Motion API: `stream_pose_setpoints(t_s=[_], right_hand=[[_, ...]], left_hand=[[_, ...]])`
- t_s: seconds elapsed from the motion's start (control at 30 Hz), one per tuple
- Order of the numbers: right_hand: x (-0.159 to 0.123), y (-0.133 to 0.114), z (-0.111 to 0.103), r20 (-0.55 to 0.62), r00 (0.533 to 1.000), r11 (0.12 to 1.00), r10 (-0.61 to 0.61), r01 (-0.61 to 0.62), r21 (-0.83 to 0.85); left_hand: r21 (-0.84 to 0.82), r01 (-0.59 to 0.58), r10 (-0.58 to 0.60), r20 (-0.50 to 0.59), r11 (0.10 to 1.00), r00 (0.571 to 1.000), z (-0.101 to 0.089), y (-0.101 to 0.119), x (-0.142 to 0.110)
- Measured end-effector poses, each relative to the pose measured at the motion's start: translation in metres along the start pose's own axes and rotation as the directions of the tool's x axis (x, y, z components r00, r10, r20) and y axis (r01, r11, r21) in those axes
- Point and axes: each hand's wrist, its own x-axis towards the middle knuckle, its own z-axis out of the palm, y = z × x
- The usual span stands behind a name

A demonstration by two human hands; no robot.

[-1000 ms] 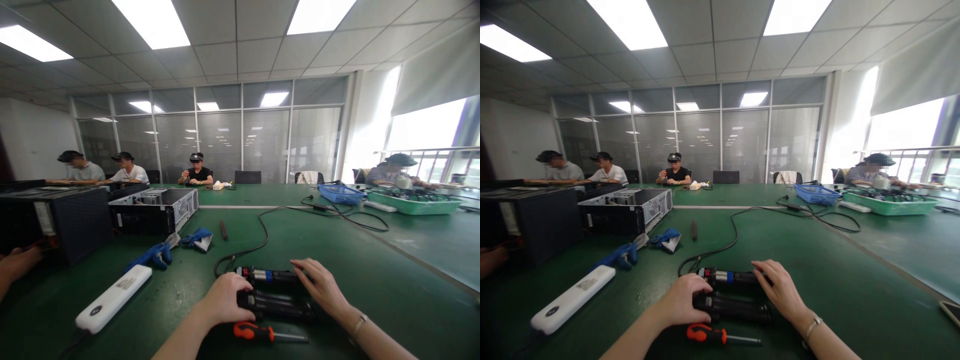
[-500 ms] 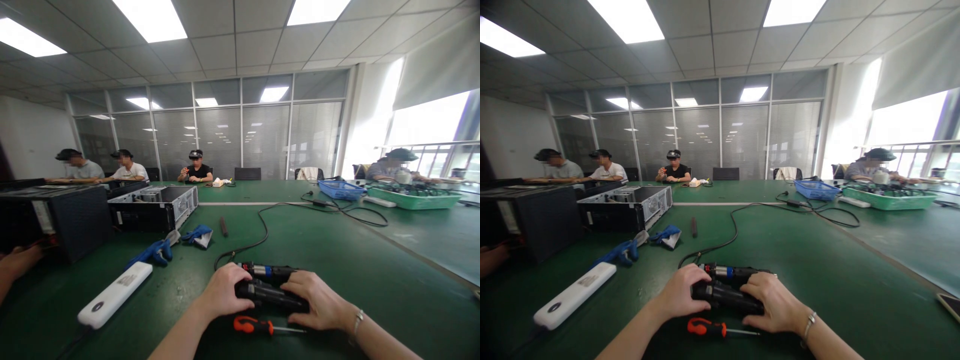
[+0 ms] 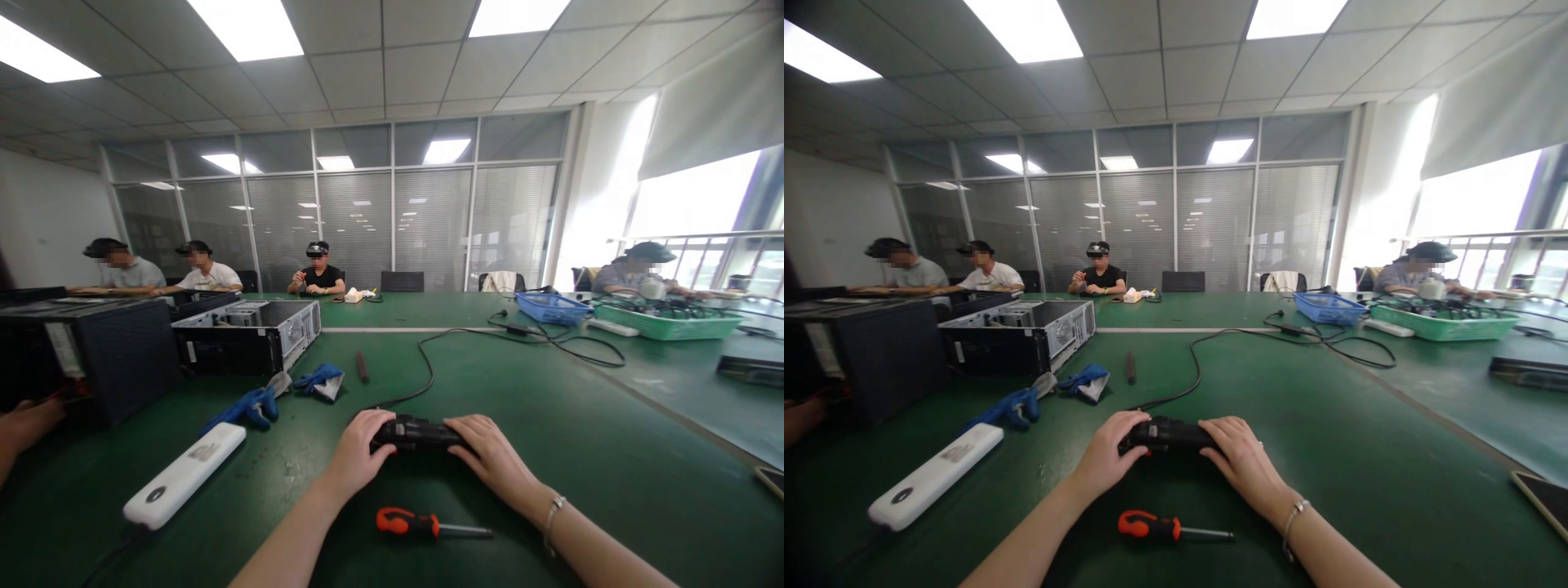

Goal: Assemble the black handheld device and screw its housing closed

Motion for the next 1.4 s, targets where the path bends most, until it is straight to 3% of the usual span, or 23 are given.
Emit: stream_pose_setpoints(t_s=[0.2, 0.43, 0.77, 1.03, 1.4], right_hand=[[0.001, -0.002, 0.005, 0.050, 0.998, 0.999, 0.026, -0.028, 0.039], [0.003, -0.001, 0.009, 0.048, 0.997, 0.998, 0.061, -0.062, 0.016], [0.001, 0.003, 0.011, -0.007, 0.996, 0.996, 0.090, -0.090, 0.028], [0.002, 0.002, 0.012, 0.036, 0.997, 0.997, 0.074, -0.074, -0.018], [0.001, 0.001, 0.010, -0.021, 0.999, 0.999, 0.048, -0.048, 0.008]], left_hand=[[-0.033, 0.070, -0.069, 0.034, 0.997, 0.997, 0.004, -0.008, 0.000], [-0.054, 0.066, -0.063, 0.052, 0.996, 0.997, 0.013, -0.019, 0.002], [-0.102, 0.017, -0.020, -0.027, 0.995, 0.999, 0.012, -0.013, 0.006], [-0.085, 0.104, -0.101, 0.044, 0.991, 0.994, 0.015, -0.018, 0.006], [-0.109, 0.047, -0.045, 0.028, 0.993, 0.999, 0.012, -0.018, 0.005]])
